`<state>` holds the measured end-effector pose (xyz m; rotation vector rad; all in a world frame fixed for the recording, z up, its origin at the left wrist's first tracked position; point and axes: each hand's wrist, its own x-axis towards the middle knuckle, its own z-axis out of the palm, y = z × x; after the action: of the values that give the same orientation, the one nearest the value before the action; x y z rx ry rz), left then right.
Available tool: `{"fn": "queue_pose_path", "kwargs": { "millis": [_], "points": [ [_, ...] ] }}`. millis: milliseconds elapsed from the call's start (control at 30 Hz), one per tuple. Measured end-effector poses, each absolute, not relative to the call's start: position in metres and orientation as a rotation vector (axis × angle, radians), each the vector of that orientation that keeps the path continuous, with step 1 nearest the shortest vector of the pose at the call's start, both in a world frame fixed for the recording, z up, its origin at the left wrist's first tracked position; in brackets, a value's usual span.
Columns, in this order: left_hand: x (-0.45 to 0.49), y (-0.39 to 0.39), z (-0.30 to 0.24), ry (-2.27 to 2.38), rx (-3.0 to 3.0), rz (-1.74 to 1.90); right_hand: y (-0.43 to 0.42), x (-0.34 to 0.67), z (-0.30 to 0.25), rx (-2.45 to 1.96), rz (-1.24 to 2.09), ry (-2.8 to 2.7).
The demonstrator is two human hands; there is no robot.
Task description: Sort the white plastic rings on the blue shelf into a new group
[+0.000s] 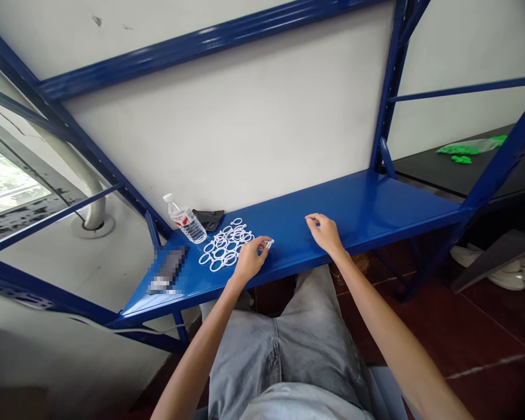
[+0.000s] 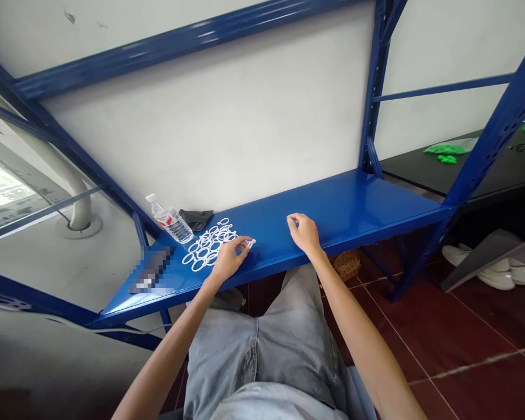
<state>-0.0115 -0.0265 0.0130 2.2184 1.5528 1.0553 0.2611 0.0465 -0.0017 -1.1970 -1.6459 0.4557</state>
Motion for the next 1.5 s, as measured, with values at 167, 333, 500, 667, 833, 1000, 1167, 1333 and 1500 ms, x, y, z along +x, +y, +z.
{"fn": "queue_pose_path", "kwargs": {
  "millis": [167,333,500,667,833,1000,1167,1333,1500],
  "points": [
    [0.014,-0.022,0.011,1.127,1.712,1.351,0.034,0.235,0.003,-0.897,0.732,-1.933],
    [0.037,-0.015,0.002,0.886,1.411,1.441,0.028,0.226,0.004,-0.761,0.740,-2.026],
    [0.041,-0.016,-0.001,0.819,1.352,1.341,0.026,0.235,0.007,-0.878,0.532,-2.139],
    [0.042,-0.015,-0.001,0.865,1.384,1.251,0.020,0.230,0.009,-1.057,0.319,-2.226],
    [0.045,-0.016,-0.003,0.898,1.433,1.250,0.019,0.225,0.007,-1.145,0.267,-2.248],
    [0.050,-0.017,-0.004,0.940,1.496,1.272,0.019,0.224,0.008,-1.215,0.252,-2.212],
    [0.061,-0.019,-0.003,0.916,1.556,1.319,0.021,0.226,0.008,-1.204,0.390,-2.165],
    [0.067,-0.023,-0.004,0.887,1.591,1.350,0.026,0.230,0.008,-1.078,0.557,-2.075],
    [0.064,-0.022,-0.007,0.931,1.574,1.366,0.030,0.231,0.006,-1.060,0.584,-2.017]
  ]
}}
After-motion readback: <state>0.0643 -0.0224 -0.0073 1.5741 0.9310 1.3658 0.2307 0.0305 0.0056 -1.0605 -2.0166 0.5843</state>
